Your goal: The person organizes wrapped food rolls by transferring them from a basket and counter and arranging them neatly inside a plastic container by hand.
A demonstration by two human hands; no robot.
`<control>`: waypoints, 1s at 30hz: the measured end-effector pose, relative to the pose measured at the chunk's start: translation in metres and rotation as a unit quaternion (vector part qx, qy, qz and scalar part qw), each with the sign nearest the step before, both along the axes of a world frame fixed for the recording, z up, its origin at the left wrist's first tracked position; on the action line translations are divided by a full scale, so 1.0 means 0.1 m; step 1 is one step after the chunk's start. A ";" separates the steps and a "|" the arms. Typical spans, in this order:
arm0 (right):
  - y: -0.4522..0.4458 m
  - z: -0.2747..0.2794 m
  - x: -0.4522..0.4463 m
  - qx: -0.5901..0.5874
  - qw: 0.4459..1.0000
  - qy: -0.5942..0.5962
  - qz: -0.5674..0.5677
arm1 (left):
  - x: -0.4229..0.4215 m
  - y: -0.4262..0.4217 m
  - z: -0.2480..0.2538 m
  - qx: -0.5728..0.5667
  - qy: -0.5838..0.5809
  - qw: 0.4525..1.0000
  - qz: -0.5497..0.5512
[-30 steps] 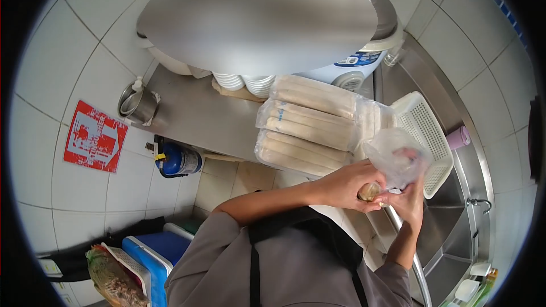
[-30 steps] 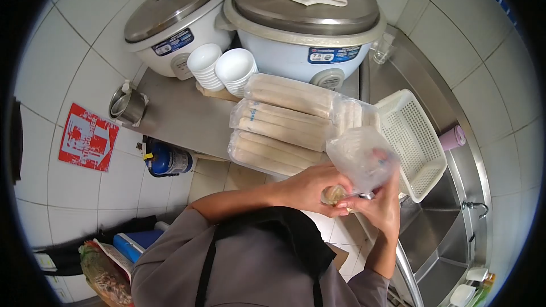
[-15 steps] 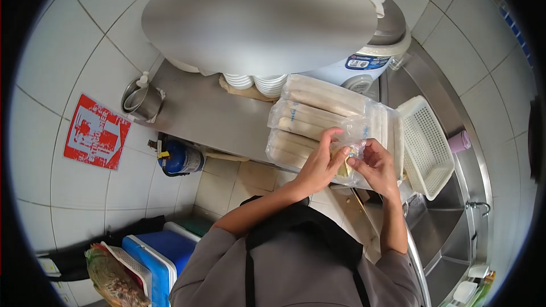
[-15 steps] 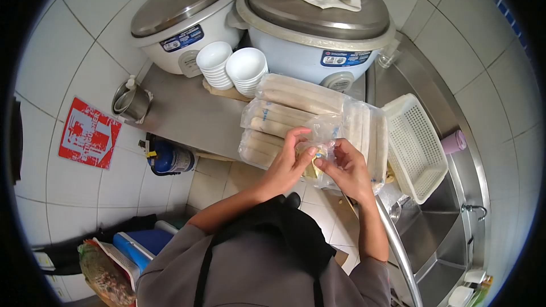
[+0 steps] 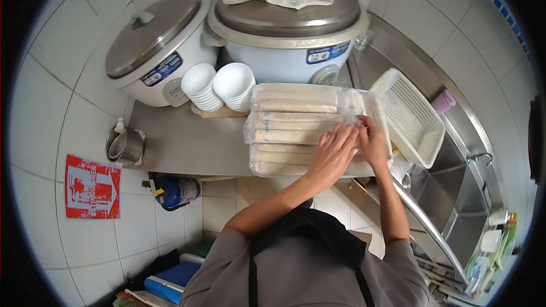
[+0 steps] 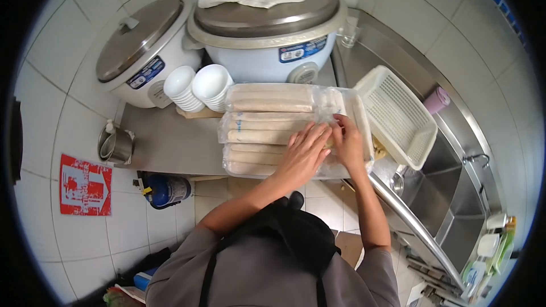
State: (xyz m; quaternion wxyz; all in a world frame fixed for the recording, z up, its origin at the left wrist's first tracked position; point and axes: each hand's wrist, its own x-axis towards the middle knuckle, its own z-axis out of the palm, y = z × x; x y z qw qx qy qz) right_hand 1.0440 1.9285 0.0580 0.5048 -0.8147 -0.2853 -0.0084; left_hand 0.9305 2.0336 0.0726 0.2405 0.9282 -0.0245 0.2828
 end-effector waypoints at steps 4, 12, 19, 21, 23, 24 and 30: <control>-0.05 0.22 -0.23 -0.097 0.994 -0.033 -0.046 | 0.14 -0.02 -0.01 -0.025 0.098 0.993 -0.057; -0.28 0.23 -0.66 -0.125 0.984 -0.118 0.048 | -0.12 0.17 -0.11 -0.036 0.072 0.994 -0.077; -0.22 0.20 -0.74 -0.115 0.982 -0.146 -0.017 | -0.16 0.15 -0.01 -0.033 0.105 0.992 -0.062; -0.24 0.20 -0.71 -0.082 0.991 -0.102 -0.015 | -0.19 0.14 -0.01 -0.003 0.108 0.992 -0.071; -0.27 0.21 -0.67 -0.090 0.992 -0.090 0.006 | -0.15 0.11 -0.09 -0.039 0.121 0.986 -0.109; -0.30 0.23 -0.65 -0.095 0.992 -0.084 0.022 | -0.15 0.10 -0.10 -0.059 0.128 0.982 -0.124; -1.02 0.10 0.10 0.029 0.972 0.010 -0.234 | -0.49 0.56 0.17 -0.123 0.013 0.992 0.029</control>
